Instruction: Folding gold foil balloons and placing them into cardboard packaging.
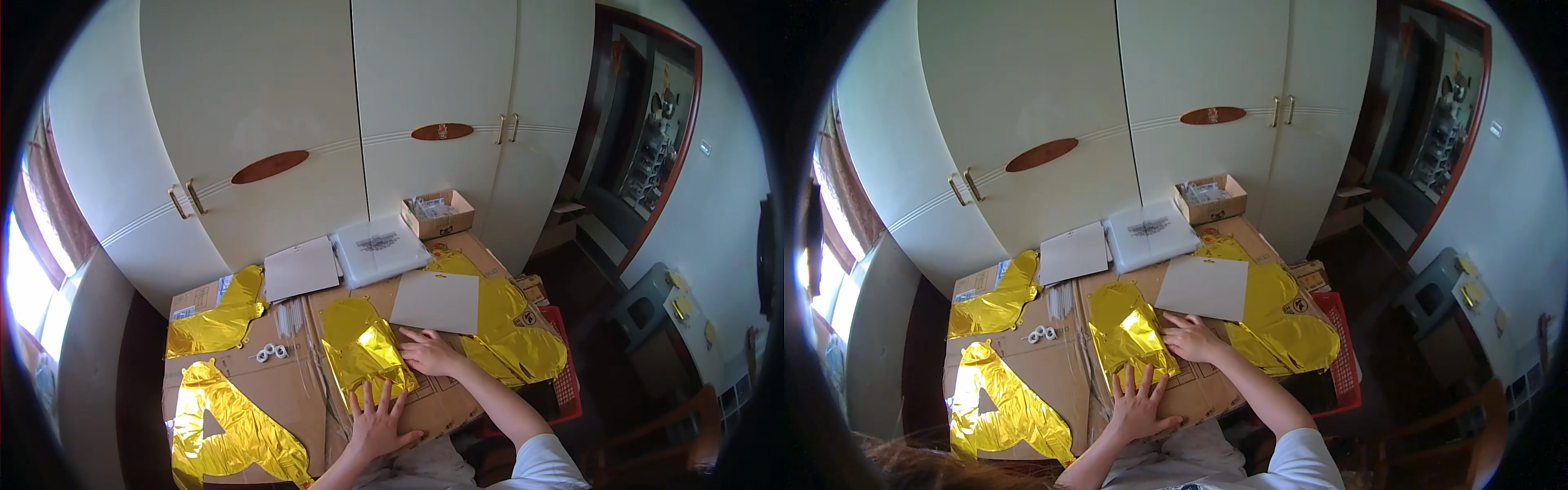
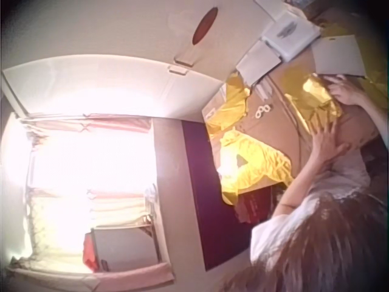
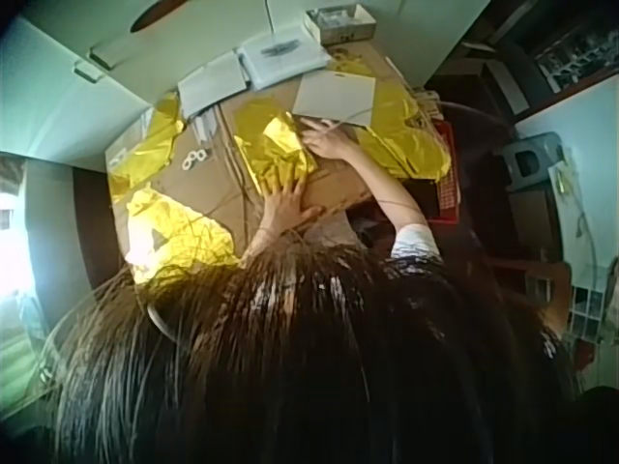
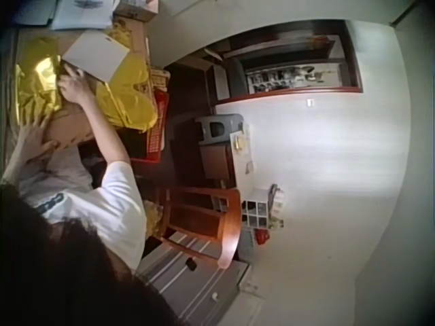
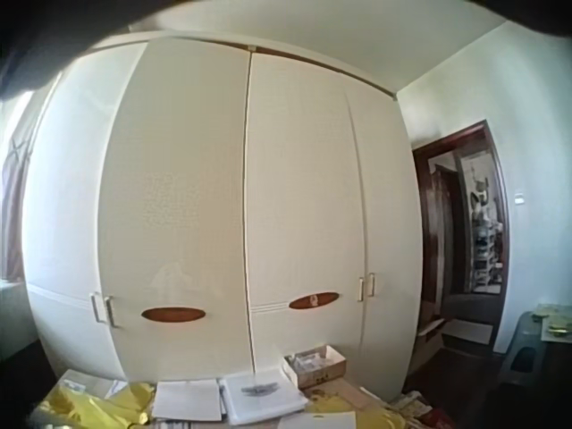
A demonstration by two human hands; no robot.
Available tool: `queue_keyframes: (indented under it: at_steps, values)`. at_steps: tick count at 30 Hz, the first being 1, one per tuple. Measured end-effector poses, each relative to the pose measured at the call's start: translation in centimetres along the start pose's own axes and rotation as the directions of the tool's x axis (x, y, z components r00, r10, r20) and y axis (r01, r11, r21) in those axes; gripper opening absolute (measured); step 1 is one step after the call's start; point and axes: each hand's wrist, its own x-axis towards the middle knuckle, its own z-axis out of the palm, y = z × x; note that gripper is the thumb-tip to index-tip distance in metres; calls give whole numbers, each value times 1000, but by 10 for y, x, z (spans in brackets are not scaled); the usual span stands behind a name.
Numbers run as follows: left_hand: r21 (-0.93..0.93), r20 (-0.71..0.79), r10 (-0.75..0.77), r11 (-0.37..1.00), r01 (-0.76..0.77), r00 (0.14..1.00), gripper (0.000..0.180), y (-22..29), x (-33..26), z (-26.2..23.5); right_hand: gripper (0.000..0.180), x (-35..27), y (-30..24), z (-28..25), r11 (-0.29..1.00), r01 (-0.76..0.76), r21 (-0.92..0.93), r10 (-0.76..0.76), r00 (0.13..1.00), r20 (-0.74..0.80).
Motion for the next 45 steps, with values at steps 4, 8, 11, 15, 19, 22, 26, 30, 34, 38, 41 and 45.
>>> queue_keyframes:
  at_steps: [4, 8, 11, 15, 19, 22, 26, 30, 34, 38, 41, 45]
  values:
    - [-1, 1, 3, 1000, -3, 1000, 97, 0, 0, 0, 37, 6, 3, -7, 1000, -16, 17, 14, 996, 82]
    - [7, -7, 4, 1000, -4, 1000, 97, -1, 0, 1, 47, 18, 2, -23, 998, -47, -48, 56, 972, 227]
    - [30, -51, 16, 999, -14, 999, 95, 0, 0, 2, 57, 25, 6, -27, 998, -40, -52, 51, 973, 224]
    - [40, -63, 12, 999, -9, 998, 93, 0, -1, 3, 72, 37, 3, -36, 990, -22, -137, 56, 966, 250]
    - [39, -56, 6, 999, -4, 998, 93, 0, -1, 1, 83, 43, 4, -39, 985, 30, -169, 18, 961, 275]
    - [32, -47, 9, 999, -7, 999, 94, 1, 1, 0, 85, 41, 17, -28, 985, 100, -139, -70, 975, 210]
    - [34, -59, 9, 999, -8, 998, 94, 0, 0, 1, 69, 32, 18, -16, 999, 52, -6, -52, 998, 24]
    - [41, -67, 1, 999, 2, 998, 93, -1, -1, 2, 35, 18, 5, -20, 993, 114, -17, -115, 979, -167]
    - [35, -66, 4, 999, -2, 998, 92, 1, 0, 0, 18, 3, 7, -9, 983, 181, -28, -181, 942, -282]
    - [28, -91, 10, 1000, -8, 996, 92, 1, 0, 2, 14, -2, 5, -9, 974, 218, -55, -224, 919, -324]
    - [37, -99, 15, 999, -11, 995, 92, 1, -1, 1, 14, -4, 7, -7, 973, 216, -82, -231, 921, -313]
    - [39, -89, 14, 999, -11, 996, 92, 0, -1, 1, 16, -4, 7, -6, 979, 160, -126, -189, 943, -273]
